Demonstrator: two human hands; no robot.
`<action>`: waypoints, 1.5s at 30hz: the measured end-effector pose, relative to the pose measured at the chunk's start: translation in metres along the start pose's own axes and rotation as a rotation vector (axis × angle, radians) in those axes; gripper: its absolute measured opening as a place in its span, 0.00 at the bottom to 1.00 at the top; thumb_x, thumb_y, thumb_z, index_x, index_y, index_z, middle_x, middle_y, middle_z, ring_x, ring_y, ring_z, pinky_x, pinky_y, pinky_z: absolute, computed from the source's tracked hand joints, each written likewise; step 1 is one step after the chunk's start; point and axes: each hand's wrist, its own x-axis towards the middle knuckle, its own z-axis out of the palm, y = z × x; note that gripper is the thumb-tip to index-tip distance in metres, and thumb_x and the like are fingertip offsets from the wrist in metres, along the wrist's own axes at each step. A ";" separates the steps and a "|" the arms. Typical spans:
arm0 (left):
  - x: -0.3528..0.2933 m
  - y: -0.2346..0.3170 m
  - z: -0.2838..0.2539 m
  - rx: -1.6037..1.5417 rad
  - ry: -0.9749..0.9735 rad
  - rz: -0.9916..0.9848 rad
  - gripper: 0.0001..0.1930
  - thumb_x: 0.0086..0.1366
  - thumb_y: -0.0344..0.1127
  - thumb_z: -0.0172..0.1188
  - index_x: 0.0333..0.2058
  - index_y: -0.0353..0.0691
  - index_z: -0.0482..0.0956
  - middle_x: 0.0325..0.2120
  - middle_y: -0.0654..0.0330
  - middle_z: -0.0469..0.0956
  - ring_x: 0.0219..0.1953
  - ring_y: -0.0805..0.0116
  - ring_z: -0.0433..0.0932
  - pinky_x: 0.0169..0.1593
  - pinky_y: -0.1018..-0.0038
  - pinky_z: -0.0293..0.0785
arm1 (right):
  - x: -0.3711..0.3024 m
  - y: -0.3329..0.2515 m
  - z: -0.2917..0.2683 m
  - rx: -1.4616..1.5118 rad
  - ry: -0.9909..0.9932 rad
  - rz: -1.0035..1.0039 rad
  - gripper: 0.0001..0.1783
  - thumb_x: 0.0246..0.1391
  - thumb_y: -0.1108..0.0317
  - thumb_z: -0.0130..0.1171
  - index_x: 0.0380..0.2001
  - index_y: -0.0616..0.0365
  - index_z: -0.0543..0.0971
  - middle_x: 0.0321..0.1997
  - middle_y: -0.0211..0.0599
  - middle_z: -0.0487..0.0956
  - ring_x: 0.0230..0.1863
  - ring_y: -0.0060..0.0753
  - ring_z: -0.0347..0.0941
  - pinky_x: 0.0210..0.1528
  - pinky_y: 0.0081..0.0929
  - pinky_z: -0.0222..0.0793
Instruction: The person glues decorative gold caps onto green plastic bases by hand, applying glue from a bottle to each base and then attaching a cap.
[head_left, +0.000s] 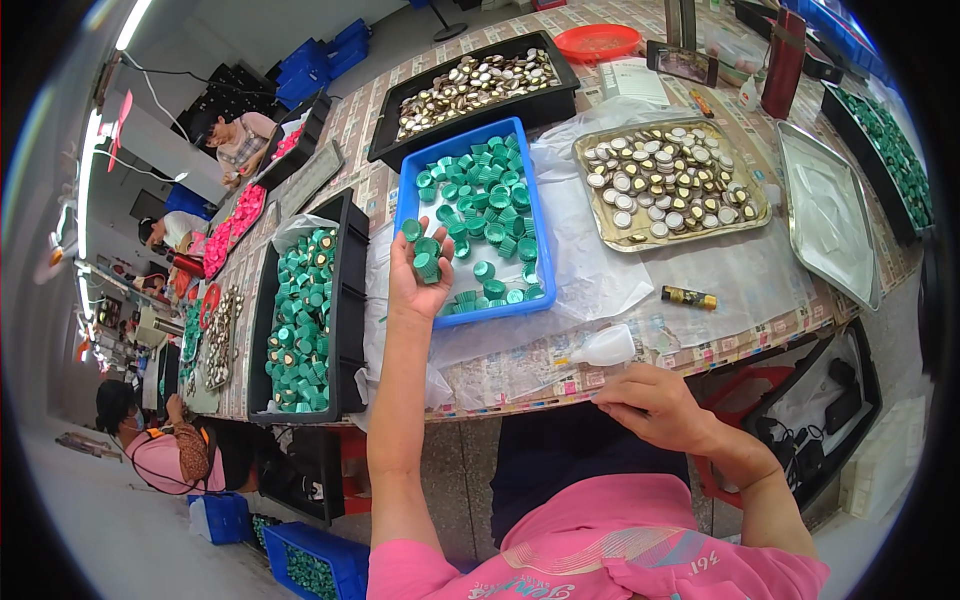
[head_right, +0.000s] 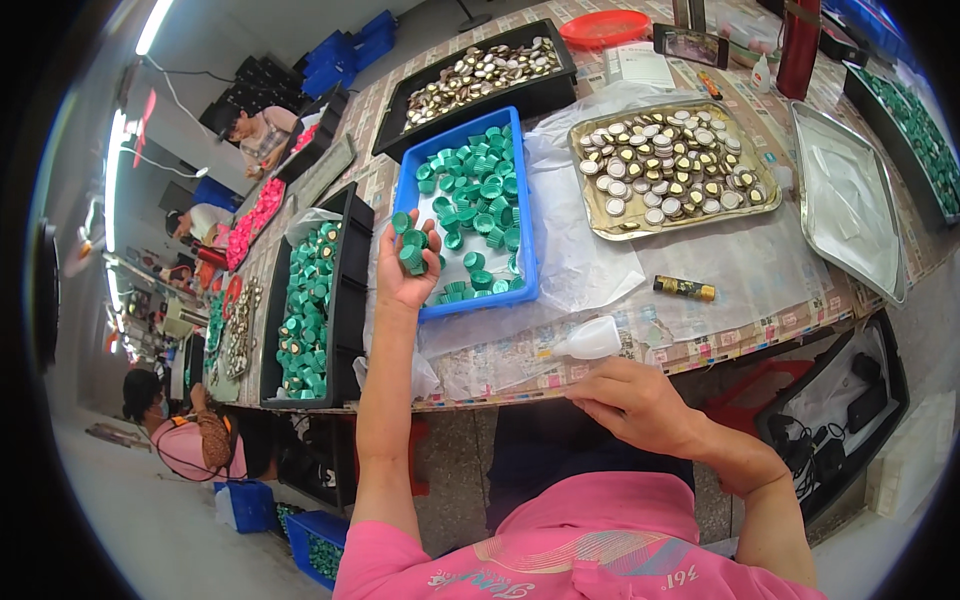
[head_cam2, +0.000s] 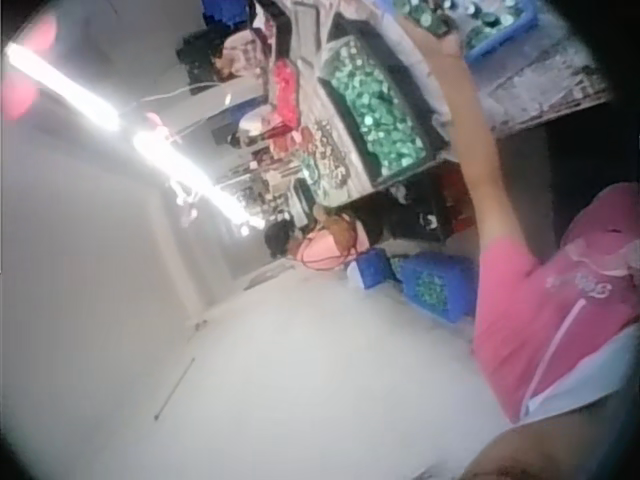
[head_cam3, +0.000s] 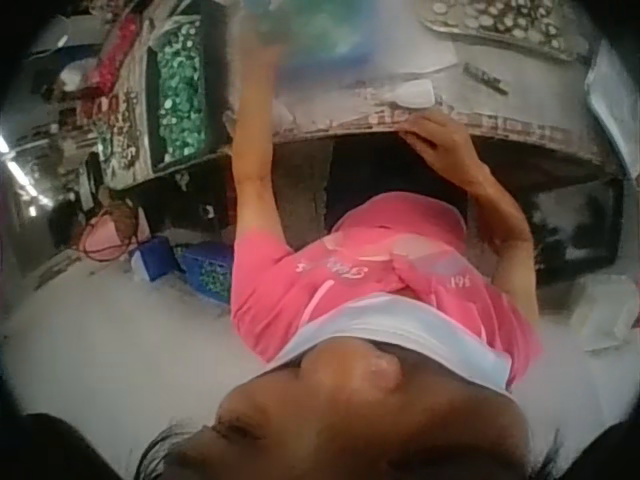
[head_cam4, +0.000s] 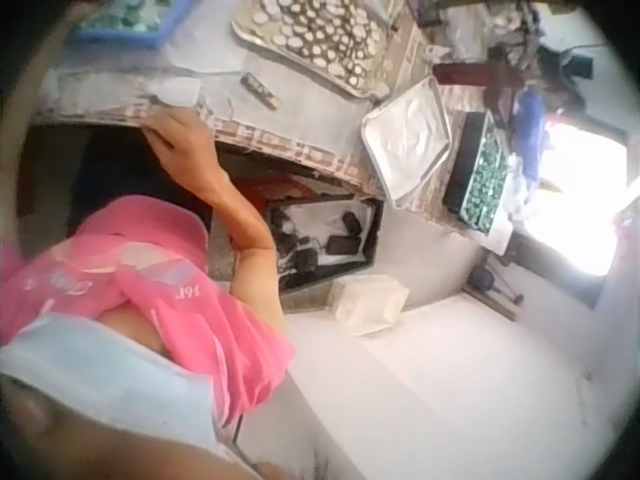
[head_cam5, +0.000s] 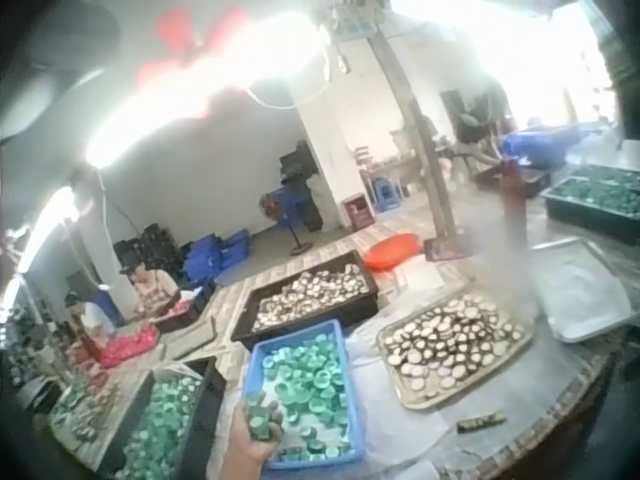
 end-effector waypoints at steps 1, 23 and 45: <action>0.000 0.000 -0.002 0.002 0.028 0.030 0.17 0.65 0.47 0.53 0.49 0.49 0.72 0.42 0.57 0.75 0.36 0.64 0.77 0.28 0.77 0.79 | 0.001 -0.001 0.000 -0.001 -0.003 -0.003 0.10 0.43 0.78 0.65 0.32 0.57 0.80 0.31 0.37 0.78 0.33 0.37 0.76 0.34 0.28 0.72; -0.141 -0.122 -0.008 -0.189 -0.130 -0.414 0.21 0.69 0.52 0.45 0.52 0.43 0.68 0.36 0.59 0.76 0.33 0.68 0.75 0.18 0.81 0.67 | 0.065 0.012 0.039 -0.027 -0.049 -0.003 0.22 0.44 0.70 0.64 0.46 0.57 0.75 0.47 0.39 0.74 0.45 0.44 0.69 0.48 0.35 0.67; -0.164 -0.133 -0.062 -0.354 -0.112 -0.414 0.24 0.68 0.45 0.49 0.58 0.41 0.62 0.45 0.56 0.74 0.41 0.64 0.70 0.26 0.76 0.70 | 0.041 0.056 0.050 -0.404 -0.019 0.243 0.20 0.44 0.67 0.65 0.43 0.60 0.77 0.44 0.41 0.76 0.48 0.44 0.66 0.51 0.36 0.62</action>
